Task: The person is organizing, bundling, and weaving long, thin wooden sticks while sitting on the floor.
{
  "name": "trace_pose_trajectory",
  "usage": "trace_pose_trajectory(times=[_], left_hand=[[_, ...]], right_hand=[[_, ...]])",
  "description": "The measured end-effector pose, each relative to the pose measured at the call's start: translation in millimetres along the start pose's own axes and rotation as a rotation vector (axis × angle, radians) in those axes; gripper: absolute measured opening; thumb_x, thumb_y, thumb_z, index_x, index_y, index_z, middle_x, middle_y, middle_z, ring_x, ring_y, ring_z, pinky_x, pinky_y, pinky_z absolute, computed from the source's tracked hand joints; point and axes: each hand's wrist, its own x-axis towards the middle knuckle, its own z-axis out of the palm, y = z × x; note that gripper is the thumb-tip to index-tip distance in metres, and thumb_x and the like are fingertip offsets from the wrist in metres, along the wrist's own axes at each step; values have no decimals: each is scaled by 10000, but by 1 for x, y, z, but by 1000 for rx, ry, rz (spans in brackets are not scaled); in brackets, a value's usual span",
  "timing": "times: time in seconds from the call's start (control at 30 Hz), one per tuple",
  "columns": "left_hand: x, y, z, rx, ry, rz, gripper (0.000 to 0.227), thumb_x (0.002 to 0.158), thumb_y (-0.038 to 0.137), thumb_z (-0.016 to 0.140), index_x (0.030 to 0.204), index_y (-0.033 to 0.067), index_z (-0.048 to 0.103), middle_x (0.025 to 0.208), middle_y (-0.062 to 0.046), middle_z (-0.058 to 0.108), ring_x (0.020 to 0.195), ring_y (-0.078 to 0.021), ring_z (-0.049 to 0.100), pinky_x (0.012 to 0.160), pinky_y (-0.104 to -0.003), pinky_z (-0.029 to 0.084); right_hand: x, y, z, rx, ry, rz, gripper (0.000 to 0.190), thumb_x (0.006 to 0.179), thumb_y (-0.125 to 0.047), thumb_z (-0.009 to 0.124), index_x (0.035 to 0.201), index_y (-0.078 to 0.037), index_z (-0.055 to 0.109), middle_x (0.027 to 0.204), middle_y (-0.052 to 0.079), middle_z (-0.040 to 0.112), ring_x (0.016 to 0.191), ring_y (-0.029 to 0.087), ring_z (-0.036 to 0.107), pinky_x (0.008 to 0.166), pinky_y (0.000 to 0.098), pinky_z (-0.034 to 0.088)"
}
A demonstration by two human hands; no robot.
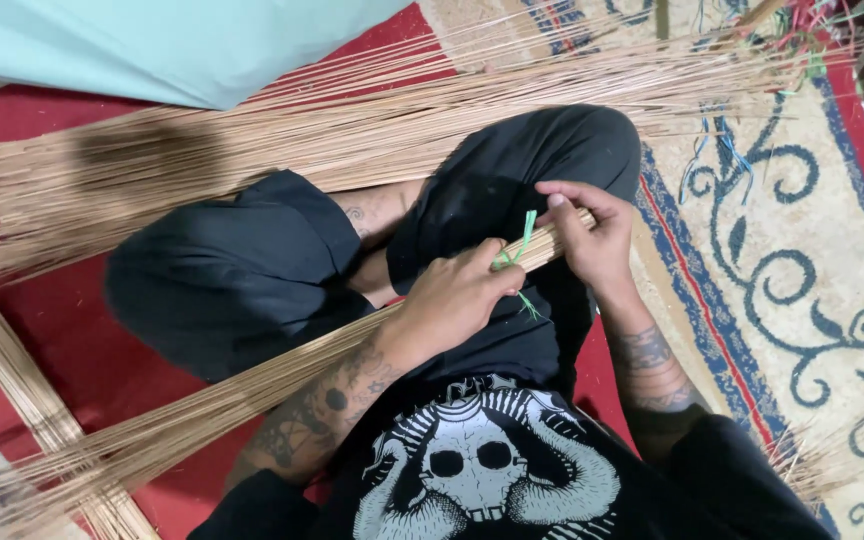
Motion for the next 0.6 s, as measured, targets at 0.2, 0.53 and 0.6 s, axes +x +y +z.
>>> trace_pose_trajectory(times=[0.2, 0.53, 0.6], left_hand=[[5, 25, -33, 61, 6, 112, 232, 1039, 134, 480, 1223, 151, 619, 1189, -201, 541, 949, -455, 712, 626, -544, 585], [3, -31, -17, 79, -105, 79, 210, 1069, 235, 449, 1179, 164, 613, 1159, -178, 566, 965, -463, 712, 668, -548, 590], [2, -37, -9, 72, -110, 73, 199, 1069, 219, 455, 1168, 158, 617, 1145, -180, 568, 955, -469, 712, 664, -553, 588]], right_hand=[[-3, -19, -18, 107, 91, -81, 219, 999, -44, 629, 1177, 2, 750, 669, 109, 676, 585, 100, 581, 555, 240, 484], [7, -34, 6, -196, -80, -307, 191, 1032, -108, 642, 1152, -57, 781, 939, 177, 707, 989, 395, 655, 925, 480, 491], [3, -51, 9, -314, -88, -346, 299, 1121, -191, 476, 1188, -58, 736, 1206, 166, 641, 1266, 435, 517, 1128, 584, 333]])
